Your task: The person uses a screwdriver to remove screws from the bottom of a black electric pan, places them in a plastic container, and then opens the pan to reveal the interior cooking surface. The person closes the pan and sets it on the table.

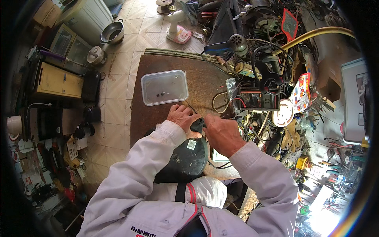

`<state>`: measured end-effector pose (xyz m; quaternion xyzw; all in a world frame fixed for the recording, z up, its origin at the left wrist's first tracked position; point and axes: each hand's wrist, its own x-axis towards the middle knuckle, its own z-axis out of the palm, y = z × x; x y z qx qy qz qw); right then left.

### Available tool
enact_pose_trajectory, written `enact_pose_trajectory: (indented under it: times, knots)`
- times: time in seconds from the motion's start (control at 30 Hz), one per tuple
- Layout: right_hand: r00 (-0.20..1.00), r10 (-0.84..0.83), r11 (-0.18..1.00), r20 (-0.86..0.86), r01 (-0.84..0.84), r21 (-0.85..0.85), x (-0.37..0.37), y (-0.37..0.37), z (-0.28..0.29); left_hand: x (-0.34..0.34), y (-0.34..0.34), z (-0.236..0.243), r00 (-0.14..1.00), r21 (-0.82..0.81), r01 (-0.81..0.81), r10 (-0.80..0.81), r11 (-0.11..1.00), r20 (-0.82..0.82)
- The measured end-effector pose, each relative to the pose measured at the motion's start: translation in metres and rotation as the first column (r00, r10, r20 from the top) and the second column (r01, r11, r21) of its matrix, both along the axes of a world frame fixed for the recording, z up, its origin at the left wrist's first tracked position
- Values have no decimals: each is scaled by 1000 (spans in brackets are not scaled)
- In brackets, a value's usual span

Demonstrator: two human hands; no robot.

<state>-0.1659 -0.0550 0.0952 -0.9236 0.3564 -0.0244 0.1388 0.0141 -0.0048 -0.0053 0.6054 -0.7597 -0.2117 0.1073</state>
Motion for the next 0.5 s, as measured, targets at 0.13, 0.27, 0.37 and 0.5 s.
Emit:
enact_pose_trajectory:
  times: [0.13,0.27,0.37,0.5]
  knots:
    - [977,-53,994,-207,70,79,6,0,8,2,2,-2,1000,-20,-8,8,1000,-9]
    - [999,20,999,-27,-21,-40,-1,-3,-5,1,2,-1,1000,-30,-10,10,1000,-3]
    - [996,-17,1000,-83,15,-20,4,1,-3,1,2,-4,999,-35,-4,2,999,-47]
    - [970,-55,996,-239,70,54,11,-1,9,2,3,-3,999,-12,-16,15,1000,-46]
